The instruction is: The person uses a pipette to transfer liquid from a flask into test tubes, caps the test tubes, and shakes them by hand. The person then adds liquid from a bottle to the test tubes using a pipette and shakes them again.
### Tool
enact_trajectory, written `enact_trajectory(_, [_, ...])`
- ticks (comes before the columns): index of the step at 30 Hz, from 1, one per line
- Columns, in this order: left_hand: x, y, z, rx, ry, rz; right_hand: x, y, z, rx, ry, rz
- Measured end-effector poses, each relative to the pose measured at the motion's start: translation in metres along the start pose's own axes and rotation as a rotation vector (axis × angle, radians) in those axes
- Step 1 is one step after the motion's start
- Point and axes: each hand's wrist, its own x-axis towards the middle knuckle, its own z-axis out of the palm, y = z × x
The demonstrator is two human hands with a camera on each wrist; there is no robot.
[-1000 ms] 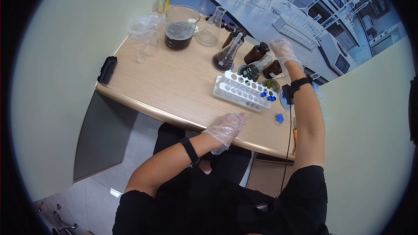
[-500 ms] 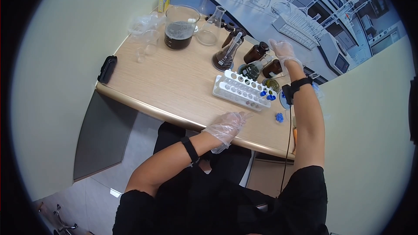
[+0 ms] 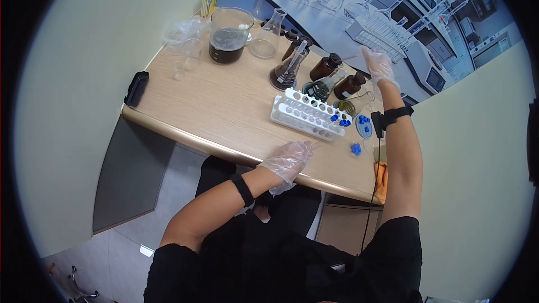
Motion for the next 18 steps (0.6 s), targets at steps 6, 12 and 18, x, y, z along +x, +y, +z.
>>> enact_trajectory(6, [0.000, 0.007, -0.007, -0.015, -0.026, -0.035, 0.005, 0.024, -0.016, 0.061, -0.021, 0.076])
enact_trajectory(12, [0.005, -0.015, 0.016, 0.137, 0.010, 0.086, 0.009, 0.044, -0.006, 0.000, 0.084, -0.038])
enact_trajectory(18, [-0.002, 0.005, -0.002, 0.111, 0.037, 0.120, -0.009, 0.015, -0.024, 0.015, -0.050, 0.058])
